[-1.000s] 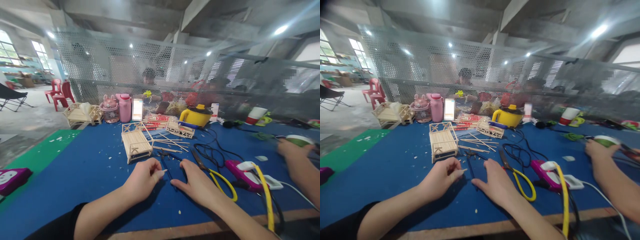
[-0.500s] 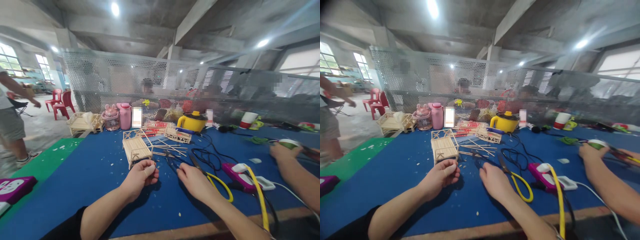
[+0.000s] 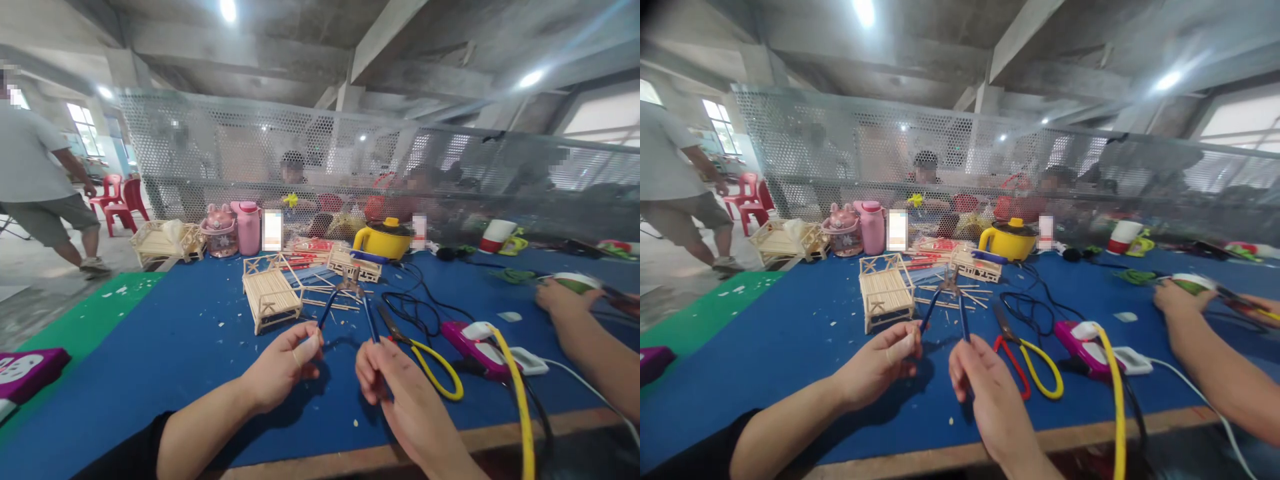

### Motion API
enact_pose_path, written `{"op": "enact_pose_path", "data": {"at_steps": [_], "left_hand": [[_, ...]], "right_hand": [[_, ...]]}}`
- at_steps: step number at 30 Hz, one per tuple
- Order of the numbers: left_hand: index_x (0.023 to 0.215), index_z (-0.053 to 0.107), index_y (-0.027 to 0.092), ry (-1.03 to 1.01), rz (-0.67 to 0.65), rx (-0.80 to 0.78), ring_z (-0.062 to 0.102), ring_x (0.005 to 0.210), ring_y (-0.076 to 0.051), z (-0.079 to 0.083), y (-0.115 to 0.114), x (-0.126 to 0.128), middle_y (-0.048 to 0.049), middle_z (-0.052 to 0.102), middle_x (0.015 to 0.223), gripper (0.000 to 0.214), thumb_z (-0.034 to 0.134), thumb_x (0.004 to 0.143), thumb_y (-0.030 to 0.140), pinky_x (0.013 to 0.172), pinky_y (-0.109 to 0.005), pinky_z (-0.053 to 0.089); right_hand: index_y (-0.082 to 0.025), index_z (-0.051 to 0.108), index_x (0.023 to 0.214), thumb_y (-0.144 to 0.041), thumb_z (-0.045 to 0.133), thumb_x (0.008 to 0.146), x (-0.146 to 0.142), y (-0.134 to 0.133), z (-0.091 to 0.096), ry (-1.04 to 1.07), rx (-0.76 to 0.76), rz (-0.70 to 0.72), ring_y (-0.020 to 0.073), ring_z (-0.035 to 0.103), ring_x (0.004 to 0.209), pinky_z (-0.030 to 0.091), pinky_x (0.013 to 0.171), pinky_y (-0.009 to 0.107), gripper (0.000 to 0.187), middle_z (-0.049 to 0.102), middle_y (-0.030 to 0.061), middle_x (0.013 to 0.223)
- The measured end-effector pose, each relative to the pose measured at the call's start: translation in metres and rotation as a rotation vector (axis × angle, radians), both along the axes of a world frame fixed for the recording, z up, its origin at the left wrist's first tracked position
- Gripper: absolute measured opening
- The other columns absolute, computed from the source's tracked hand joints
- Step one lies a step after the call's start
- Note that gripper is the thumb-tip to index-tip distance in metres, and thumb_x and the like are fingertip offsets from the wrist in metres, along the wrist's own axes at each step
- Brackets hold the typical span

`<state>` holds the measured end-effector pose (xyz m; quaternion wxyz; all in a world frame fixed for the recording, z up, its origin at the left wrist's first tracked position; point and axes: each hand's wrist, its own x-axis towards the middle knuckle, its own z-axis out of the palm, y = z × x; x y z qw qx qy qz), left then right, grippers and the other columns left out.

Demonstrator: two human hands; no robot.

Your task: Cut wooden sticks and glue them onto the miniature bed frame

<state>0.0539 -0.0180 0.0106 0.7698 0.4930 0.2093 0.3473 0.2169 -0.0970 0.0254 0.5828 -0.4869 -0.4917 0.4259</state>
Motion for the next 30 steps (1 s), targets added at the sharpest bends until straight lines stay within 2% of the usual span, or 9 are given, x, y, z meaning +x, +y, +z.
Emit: {"op": "enact_pose_path", "data": {"at_steps": [2,4,6,10,14,17,20,24,30], "left_hand": [[0.075,0.054,0.018,0.023,0.054,0.101,0.042,0.06,-0.007,0.0,0.0,0.0,0.0034,0.044,0.068,0.029,0.062,0.077,0.045,0.06,-0.02,0.037],[0.073,0.054,0.017,0.082,0.064,0.235,0.04,0.061,-0.008,0.0,-0.001,0.0,0.0028,0.043,0.069,0.03,0.058,0.079,0.046,0.062,-0.021,0.036],[0.073,0.054,0.016,0.145,0.032,0.363,0.044,0.069,-0.01,0.001,-0.005,0.0,0.0002,0.047,0.076,0.031,0.055,0.081,0.046,0.069,-0.023,0.038],[0.075,0.057,0.015,0.224,-0.022,0.517,0.048,0.09,-0.016,0.004,-0.015,-0.001,-0.0045,0.051,0.089,0.03,0.052,0.083,0.044,0.085,-0.029,0.039],[0.078,0.057,0.015,0.162,-0.012,0.386,0.052,0.085,-0.015,0.005,-0.018,0.001,-0.0078,0.051,0.103,0.03,0.053,0.082,0.045,0.069,-0.026,0.047],[0.078,0.055,0.015,0.174,0.109,0.253,0.053,0.064,-0.01,0.003,-0.013,0.004,-0.0044,0.057,0.086,0.03,0.056,0.079,0.045,0.058,-0.023,0.045],[0.076,0.053,0.015,0.203,0.244,0.17,0.048,0.05,-0.007,0.001,-0.007,0.006,0.0013,0.055,0.065,0.03,0.061,0.075,0.044,0.051,-0.021,0.04],[0.076,0.058,0.015,0.178,0.366,0.134,0.049,0.049,-0.007,0.003,-0.003,0.005,0.0036,0.054,0.059,0.03,0.067,0.068,0.042,0.051,-0.021,0.04],[0.077,0.065,0.012,0.179,0.399,0.066,0.052,0.048,-0.008,0.007,-0.002,0.004,0.0024,0.057,0.055,0.031,0.072,0.064,0.039,0.051,-0.021,0.044]], "right_hand": [[-0.023,0.054,0.09,-0.035,0.055,0.079,0.002,0.002,-0.006,-0.079,0.032,0.063,0.0168,0.058,0.083,0.048,0.073,0.029,0.016,0.059,0.0037,0.091],[-0.029,0.045,0.118,-0.025,0.056,0.071,0.004,0.003,-0.012,-0.029,0.05,0.226,0.0215,0.049,0.115,0.041,0.094,0.038,0.048,0.051,0.0055,0.124],[-0.031,0.034,0.131,-0.02,0.053,0.065,0.001,0.002,-0.017,-0.007,0.027,0.377,0.0218,0.037,0.128,0.033,0.102,0.042,0.069,0.042,0.0048,0.137],[-0.028,0.038,0.132,-0.015,0.048,0.063,-0.009,0.002,-0.025,-0.208,0.015,0.356,0.0217,0.033,0.131,0.028,0.105,0.043,0.07,0.045,0.0064,0.136],[-0.023,0.036,0.132,-0.014,0.038,0.061,0.001,0.01,-0.015,-0.217,0.072,0.216,0.0229,0.046,0.121,0.04,0.096,0.044,0.072,0.052,0.0092,0.127],[-0.02,0.041,0.127,-0.013,0.037,0.061,0.023,0.018,0.001,-0.329,0.035,0.19,0.0232,0.056,0.11,0.043,0.093,0.044,0.067,0.06,0.01,0.116],[-0.022,0.047,0.125,-0.012,0.04,0.063,0.037,0.023,0.014,-0.635,-0.063,0.159,0.0234,0.058,0.106,0.044,0.093,0.044,0.063,0.063,0.0077,0.113],[-0.024,0.05,0.124,-0.012,0.042,0.067,0.029,0.025,0.02,-0.972,-0.079,0.092,0.0237,0.059,0.106,0.046,0.09,0.042,0.058,0.063,0.0065,0.117],[-0.022,0.051,0.125,-0.012,0.044,0.068,0.016,0.026,0.017,-1.095,-0.081,0.071,0.0229,0.053,0.115,0.041,0.097,0.042,0.058,0.057,0.0058,0.126]]}}
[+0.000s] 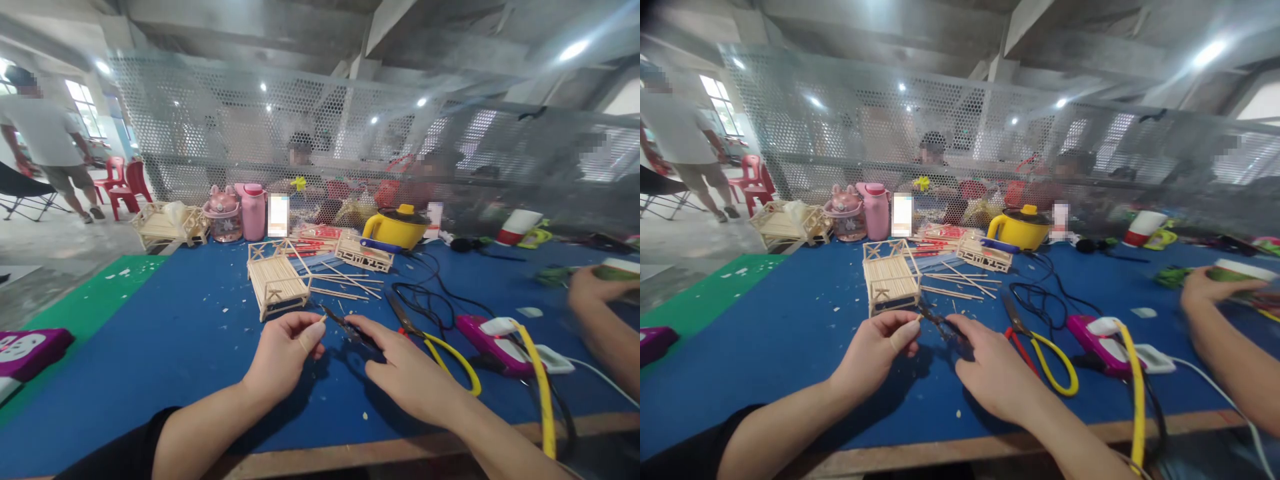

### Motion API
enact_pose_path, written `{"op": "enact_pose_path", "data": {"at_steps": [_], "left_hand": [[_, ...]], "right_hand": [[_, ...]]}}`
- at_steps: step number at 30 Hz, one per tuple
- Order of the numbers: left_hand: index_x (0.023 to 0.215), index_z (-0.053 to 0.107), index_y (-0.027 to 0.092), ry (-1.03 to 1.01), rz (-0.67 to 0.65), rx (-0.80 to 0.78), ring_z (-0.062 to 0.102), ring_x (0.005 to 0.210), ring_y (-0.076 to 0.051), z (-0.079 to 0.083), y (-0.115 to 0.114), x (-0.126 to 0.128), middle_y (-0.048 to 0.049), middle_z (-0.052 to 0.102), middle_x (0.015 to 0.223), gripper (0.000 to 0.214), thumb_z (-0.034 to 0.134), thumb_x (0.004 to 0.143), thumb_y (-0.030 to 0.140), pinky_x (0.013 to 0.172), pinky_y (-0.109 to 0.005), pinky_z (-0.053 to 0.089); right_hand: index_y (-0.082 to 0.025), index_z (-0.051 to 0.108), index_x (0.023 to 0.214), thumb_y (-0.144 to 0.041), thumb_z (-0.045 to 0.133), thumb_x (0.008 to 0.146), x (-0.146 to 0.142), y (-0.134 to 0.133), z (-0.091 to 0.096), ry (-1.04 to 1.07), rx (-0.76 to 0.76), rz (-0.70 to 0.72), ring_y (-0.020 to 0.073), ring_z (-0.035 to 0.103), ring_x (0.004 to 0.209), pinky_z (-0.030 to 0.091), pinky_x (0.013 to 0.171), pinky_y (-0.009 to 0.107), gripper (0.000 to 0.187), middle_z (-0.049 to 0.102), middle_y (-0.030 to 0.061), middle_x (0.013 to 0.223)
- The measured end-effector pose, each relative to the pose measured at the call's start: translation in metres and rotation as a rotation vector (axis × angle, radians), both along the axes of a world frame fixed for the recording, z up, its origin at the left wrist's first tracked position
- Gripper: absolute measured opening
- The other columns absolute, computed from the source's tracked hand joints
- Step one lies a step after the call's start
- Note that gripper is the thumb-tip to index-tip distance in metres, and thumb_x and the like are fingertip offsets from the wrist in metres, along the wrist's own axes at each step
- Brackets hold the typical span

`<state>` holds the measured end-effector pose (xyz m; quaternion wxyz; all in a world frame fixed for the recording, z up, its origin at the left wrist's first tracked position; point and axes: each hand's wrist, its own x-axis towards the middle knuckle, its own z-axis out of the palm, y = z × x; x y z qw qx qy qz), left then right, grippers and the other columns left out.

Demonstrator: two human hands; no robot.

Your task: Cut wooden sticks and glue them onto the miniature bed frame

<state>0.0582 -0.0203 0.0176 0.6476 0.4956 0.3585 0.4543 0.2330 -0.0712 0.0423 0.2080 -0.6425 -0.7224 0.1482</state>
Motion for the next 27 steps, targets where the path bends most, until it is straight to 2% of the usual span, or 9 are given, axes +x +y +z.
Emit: {"op": "enact_pose_path", "data": {"at_steps": [7,11,16,21,27], "left_hand": [[0.072,0.067,0.012,-0.011,0.051,-0.062,0.055,0.046,-0.01,0.0024,-0.0013,0.0006,0.0003,0.06,0.054,0.034,0.077,0.057,0.04,0.049,-0.022,0.047],[0.07,0.066,0.012,-0.021,0.047,-0.059,0.055,0.046,-0.009,0.0032,-0.0023,0.0,0.0007,0.06,0.053,0.033,0.077,0.056,0.039,0.048,-0.021,0.047],[0.07,0.066,0.012,-0.044,0.079,-0.057,0.056,0.046,-0.009,0.0015,-0.0029,0.0012,0.001,0.06,0.052,0.033,0.077,0.056,0.04,0.049,-0.022,0.048],[0.073,0.066,0.012,-0.048,0.114,-0.038,0.057,0.047,-0.01,-0.0014,-0.0026,0.0018,0.0006,0.061,0.053,0.033,0.077,0.057,0.039,0.05,-0.022,0.049],[0.072,0.066,0.013,-0.054,0.153,-0.011,0.06,0.049,-0.011,-0.0034,-0.0019,0.0017,0.0005,0.063,0.055,0.031,0.077,0.057,0.037,0.051,-0.022,0.05]], "right_hand": [[-0.023,0.049,0.126,-0.012,0.044,0.068,0.0009,-0.0023,-0.004,-0.024,0.025,0.035,0.0226,0.052,0.116,0.041,0.098,0.042,0.059,0.056,0.0067,0.127],[-0.021,0.049,0.128,-0.012,0.043,0.068,-0.0005,-0.0024,-0.004,-0.027,-0.002,0.01,0.0227,0.052,0.116,0.039,0.099,0.042,0.061,0.056,0.0076,0.125],[-0.022,0.045,0.132,-0.017,0.044,0.069,-0.0012,-0.0031,-0.004,-0.049,-0.061,-0.054,0.0244,0.043,0.123,0.033,0.103,0.043,0.063,0.051,0.008,0.13],[-0.02,0.045,0.131,-0.017,0.043,0.069,-0.0029,-0.0039,-0.0042,-0.054,-0.051,-0.047,0.0236,0.049,0.117,0.035,0.101,0.041,0.062,0.053,0.0084,0.125],[-0.02,0.043,0.132,-0.016,0.042,0.068,-0.0037,-0.0044,-0.007,-0.069,-0.036,-0.036,0.0247,0.047,0.119,0.035,0.101,0.042,0.063,0.052,0.0092,0.127]]}}
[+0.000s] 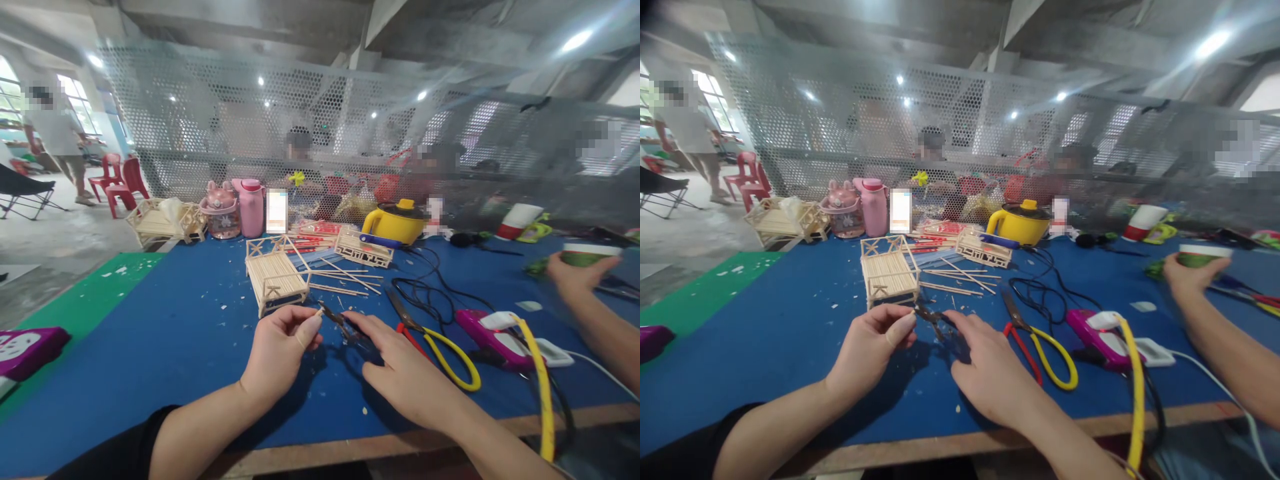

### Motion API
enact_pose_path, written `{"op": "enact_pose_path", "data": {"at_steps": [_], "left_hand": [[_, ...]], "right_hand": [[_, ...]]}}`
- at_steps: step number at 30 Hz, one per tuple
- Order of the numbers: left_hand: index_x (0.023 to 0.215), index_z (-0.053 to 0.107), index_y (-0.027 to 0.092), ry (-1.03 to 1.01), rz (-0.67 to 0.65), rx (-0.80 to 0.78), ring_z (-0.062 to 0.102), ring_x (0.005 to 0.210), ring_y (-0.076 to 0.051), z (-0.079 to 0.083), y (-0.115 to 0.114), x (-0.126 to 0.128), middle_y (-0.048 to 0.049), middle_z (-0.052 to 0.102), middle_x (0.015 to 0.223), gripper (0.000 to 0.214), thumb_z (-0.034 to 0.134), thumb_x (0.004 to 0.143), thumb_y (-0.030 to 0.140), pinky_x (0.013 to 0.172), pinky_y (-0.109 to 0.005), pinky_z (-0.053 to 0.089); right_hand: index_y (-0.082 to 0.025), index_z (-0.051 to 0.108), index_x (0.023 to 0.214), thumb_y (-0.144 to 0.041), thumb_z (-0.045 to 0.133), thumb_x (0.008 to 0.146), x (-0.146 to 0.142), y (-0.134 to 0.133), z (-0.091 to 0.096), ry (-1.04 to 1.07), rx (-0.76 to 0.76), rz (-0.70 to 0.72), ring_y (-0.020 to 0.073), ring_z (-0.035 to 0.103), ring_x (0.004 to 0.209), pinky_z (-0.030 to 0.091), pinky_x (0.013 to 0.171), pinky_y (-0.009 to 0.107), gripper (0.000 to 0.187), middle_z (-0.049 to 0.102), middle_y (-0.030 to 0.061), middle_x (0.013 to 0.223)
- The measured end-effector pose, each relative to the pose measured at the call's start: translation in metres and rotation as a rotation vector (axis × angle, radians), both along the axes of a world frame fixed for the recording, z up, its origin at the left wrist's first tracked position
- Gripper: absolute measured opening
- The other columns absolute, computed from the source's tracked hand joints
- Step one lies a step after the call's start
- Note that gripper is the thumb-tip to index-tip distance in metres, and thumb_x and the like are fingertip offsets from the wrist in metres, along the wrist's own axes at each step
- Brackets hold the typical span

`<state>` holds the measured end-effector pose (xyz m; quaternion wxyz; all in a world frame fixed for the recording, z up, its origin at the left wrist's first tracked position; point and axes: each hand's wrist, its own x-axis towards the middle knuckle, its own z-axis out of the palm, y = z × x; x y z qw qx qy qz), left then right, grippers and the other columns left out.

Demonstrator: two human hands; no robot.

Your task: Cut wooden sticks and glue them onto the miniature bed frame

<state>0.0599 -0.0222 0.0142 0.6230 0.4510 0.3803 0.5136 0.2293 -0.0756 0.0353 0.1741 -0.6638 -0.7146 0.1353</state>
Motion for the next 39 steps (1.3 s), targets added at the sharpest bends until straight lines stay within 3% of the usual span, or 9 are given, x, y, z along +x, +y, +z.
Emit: {"op": "enact_pose_path", "data": {"at_steps": [8,16,23,31,39], "left_hand": [[0.07,0.064,0.014,-0.009,0.041,0.022,0.06,0.051,-0.01,0.0,0.0,0.001,0.0015,0.063,0.058,0.024,0.076,0.059,0.031,0.054,-0.022,0.052],[0.068,0.064,0.015,-0.021,-0.02,0.012,0.059,0.05,-0.006,0.001,-0.003,0.0,0.0046,0.063,0.058,0.012,0.073,0.062,0.02,0.055,-0.016,0.051],[0.069,0.064,0.014,-0.009,-0.064,-0.005,0.059,0.048,-0.006,0.004,-0.004,-0.002,0.0047,0.062,0.054,0.009,0.071,0.065,0.02,0.051,-0.015,0.048],[0.071,0.061,0.015,0.046,-0.106,0.016,0.057,0.05,-0.008,0.001,-0.003,-0.002,0.0033,0.061,0.057,0.018,0.072,0.065,0.028,0.052,-0.018,0.046],[0.077,0.062,0.016,0.264,-0.27,0.322,0.054,0.065,-0.012,-0.007,-0.004,-0.007,-0.0012,0.06,0.069,0.025,0.051,0.083,0.037,0.061,-0.022,0.045]], "right_hand": [[-0.021,0.039,0.133,-0.014,0.041,0.068,-0.002,-0.001,0.0,-0.016,-0.042,0.011,0.0257,0.047,0.119,0.035,0.1,0.044,0.066,0.05,0.0093,0.129],[-0.027,0.042,0.131,-0.013,0.043,0.069,-0.004,0.003,-0.006,0.038,-0.015,0.041,0.0246,0.048,0.116,0.035,0.098,0.045,0.064,0.053,0.0066,0.124],[-0.024,0.046,0.127,-0.009,0.042,0.067,-0.001,0.001,-0.003,0.122,-0.003,0.084,0.0212,0.049,0.115,0.037,0.099,0.039,0.062,0.054,0.006,0.123],[-0.025,0.052,0.12,-0.009,0.044,0.071,-0.005,0.002,-0.002,0.184,0.019,0.09,0.0192,0.059,0.099,0.044,0.084,0.031,0.052,0.064,0.0028,0.106],[-0.024,0.058,0.109,-0.009,0.046,0.07,-0.008,-0.001,-0.006,0.148,0.101,0.118,0.0207,0.063,0.088,0.046,0.076,0.029,0.044,0.068,0.004,0.099]]}}
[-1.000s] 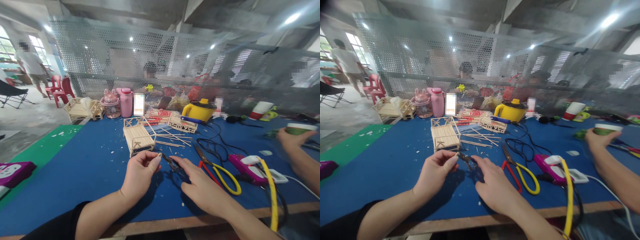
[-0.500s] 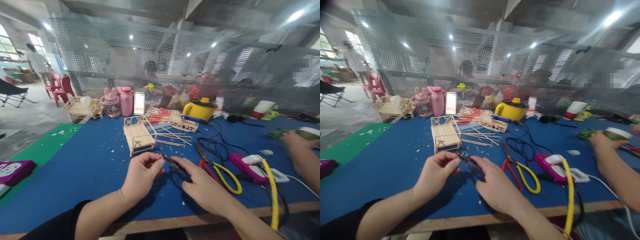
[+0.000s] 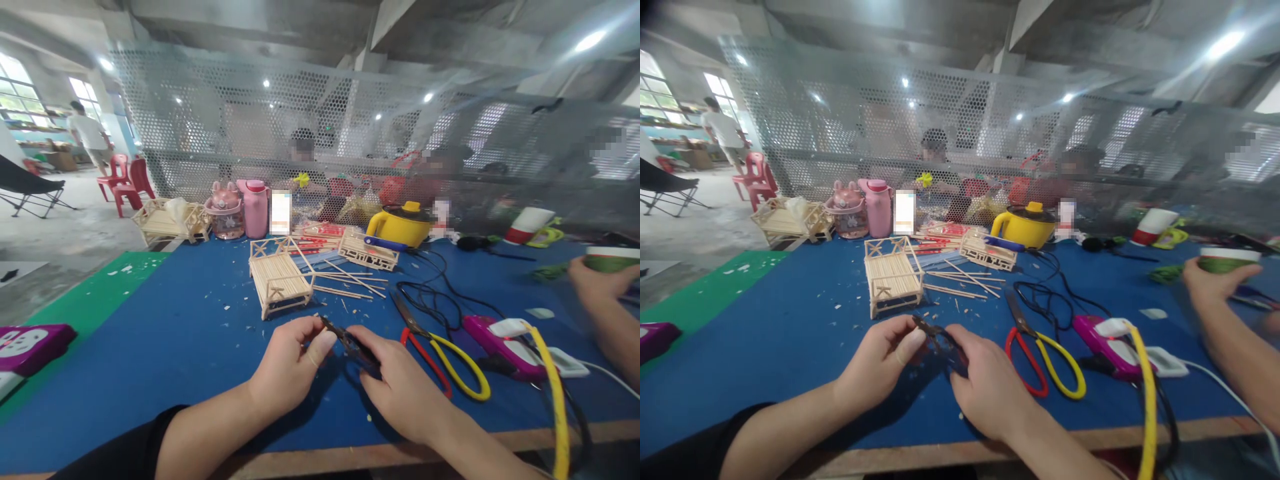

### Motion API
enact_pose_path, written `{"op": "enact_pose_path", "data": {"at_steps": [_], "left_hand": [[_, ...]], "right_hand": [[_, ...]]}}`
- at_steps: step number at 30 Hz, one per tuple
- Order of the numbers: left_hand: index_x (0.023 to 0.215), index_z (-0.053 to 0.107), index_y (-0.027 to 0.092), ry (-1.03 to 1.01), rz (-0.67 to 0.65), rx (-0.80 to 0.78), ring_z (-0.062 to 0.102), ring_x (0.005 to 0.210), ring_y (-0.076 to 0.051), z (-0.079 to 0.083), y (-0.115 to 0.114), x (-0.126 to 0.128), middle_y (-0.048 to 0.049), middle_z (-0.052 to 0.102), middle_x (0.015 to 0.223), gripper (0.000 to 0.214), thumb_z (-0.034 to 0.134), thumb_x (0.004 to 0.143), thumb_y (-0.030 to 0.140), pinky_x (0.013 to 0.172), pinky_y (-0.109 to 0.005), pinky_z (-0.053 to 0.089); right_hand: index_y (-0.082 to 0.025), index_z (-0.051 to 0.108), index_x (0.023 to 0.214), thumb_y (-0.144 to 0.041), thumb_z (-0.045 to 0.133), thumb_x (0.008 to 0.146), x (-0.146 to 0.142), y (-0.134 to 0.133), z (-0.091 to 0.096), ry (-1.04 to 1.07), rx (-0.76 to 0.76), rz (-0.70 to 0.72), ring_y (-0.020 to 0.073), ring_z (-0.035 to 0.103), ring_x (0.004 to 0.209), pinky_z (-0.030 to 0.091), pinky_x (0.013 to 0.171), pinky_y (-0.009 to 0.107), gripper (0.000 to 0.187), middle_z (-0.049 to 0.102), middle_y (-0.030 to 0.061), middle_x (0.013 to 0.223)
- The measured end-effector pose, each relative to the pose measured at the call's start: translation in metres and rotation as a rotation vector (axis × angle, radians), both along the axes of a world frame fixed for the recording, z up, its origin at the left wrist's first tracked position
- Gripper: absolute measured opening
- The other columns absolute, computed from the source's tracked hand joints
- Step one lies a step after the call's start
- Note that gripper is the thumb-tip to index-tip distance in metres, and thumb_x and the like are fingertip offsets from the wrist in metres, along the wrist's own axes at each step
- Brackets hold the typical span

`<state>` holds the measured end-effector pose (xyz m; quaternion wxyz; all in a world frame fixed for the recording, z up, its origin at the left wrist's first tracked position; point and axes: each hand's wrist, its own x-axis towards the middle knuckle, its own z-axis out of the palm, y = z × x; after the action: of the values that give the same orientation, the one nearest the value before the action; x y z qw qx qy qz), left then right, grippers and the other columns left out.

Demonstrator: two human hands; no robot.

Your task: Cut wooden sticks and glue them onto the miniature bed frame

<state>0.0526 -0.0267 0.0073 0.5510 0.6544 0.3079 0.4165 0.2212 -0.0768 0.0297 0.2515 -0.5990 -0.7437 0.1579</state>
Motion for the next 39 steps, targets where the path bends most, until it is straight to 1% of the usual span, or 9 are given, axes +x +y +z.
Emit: {"op": "enact_pose_path", "data": {"at_steps": [5,8,13,20,22,27,32,36,39], "left_hand": [[0.081,0.067,0.016,-0.087,0.004,-0.137,0.055,0.059,-0.012,0.008,0.0,0.002,-0.0011,0.062,0.066,0.02,0.059,0.077,0.033,0.059,-0.021,0.045],[0.066,0.067,0.014,-0.106,-0.011,-0.211,0.053,0.054,-0.01,0.015,0.002,0.002,-0.0009,0.06,0.057,0.02,0.063,0.073,0.032,0.056,-0.021,0.045],[0.065,0.068,0.013,-0.12,-0.019,-0.265,0.054,0.052,-0.009,0.018,0.005,-0.001,-0.0011,0.062,0.056,0.021,0.069,0.068,0.034,0.054,-0.02,0.046],[0.077,0.07,0.011,-0.128,0.014,-0.366,0.059,0.056,-0.01,0.009,0.016,-0.001,-0.0029,0.065,0.062,0.027,0.073,0.065,0.035,0.057,-0.021,0.047],[0.084,0.069,0.011,-0.129,0.021,-0.409,0.061,0.058,-0.01,0.004,0.018,0.0,-0.0038,0.066,0.067,0.029,0.072,0.067,0.033,0.058,-0.021,0.047],[0.09,0.064,0.011,-0.054,-0.071,-0.431,0.062,0.061,-0.01,-0.007,0.016,0.006,-0.0035,0.064,0.069,0.025,0.066,0.073,0.03,0.057,-0.021,0.047],[0.095,0.056,0.012,0.018,-0.094,-0.427,0.061,0.058,-0.01,-0.011,0.013,0.006,-0.0008,0.059,0.067,0.023,0.056,0.081,0.03,0.055,-0.021,0.046],[0.122,0.042,0.015,-0.076,-0.055,-0.293,0.062,0.066,-0.012,-0.006,0.009,0.002,-0.0018,0.059,0.075,0.039,0.048,0.086,0.03,0.062,-0.025,0.049],[0.131,0.033,0.019,-0.115,-0.05,-0.121,0.062,0.072,-0.013,-0.001,0.005,-0.004,-0.002,0.059,0.077,0.045,0.044,0.088,0.029,0.069,-0.027,0.05]], "right_hand": [[-0.023,0.061,0.106,-0.008,0.044,0.071,-0.002,-0.001,0.004,0.056,-0.052,0.041,0.0212,0.064,0.077,0.047,0.07,0.029,0.041,0.069,0.0028,0.081],[-0.023,0.062,0.104,-0.008,0.044,0.071,-0.002,0.0,0.004,0.103,-0.044,0.041,0.0208,0.063,0.077,0.046,0.073,0.029,0.041,0.069,0.0025,0.081],[-0.02,0.064,0.094,-0.009,0.043,0.073,-0.005,0.002,0.002,0.318,-0.111,0.135,0.0177,0.06,0.079,0.045,0.074,0.027,0.032,0.067,0.0018,0.086],[-0.019,0.051,0.088,-0.016,0.042,0.06,0.005,-0.001,0.008,0.735,-0.606,0.209,0.01,0.044,0.047,0.04,0.049,0.023,0.029,0.047,-0.0049,0.058],[-0.019,0.052,0.091,-0.018,0.042,0.064,0.013,0.006,0.012,0.58,-0.465,0.112,0.0116,0.049,0.051,0.041,0.052,0.025,0.029,0.051,-0.0027,0.063],[-0.018,0.058,0.099,-0.03,0.048,0.075,0.026,0.041,0.003,-0.363,-0.152,-0.272,0.0266,0.061,0.084,0.044,0.073,0.038,0.029,0.065,0.0114,0.09],[-0.01,0.055,0.117,-0.058,0.06,0.066,0.022,0.055,-0.004,-0.53,-0.078,-0.267,0.0377,0.052,0.107,0.04,0.084,0.049,0.07,0.058,0.0221,0.113],[-0.018,0.064,0.105,-0.042,0.056,0.078,0.008,0.045,0.016,-0.239,-0.004,-0.101,0.028,0.057,0.1,0.042,0.087,0.042,0.037,0.064,0.0116,0.106],[-0.02,0.067,0.093,-0.036,0.05,0.085,-0.008,0.041,0.023,0.327,-0.24,0.144,0.0173,0.062,0.078,0.048,0.076,0.032,0.025,0.068,0.0034,0.083]]}}
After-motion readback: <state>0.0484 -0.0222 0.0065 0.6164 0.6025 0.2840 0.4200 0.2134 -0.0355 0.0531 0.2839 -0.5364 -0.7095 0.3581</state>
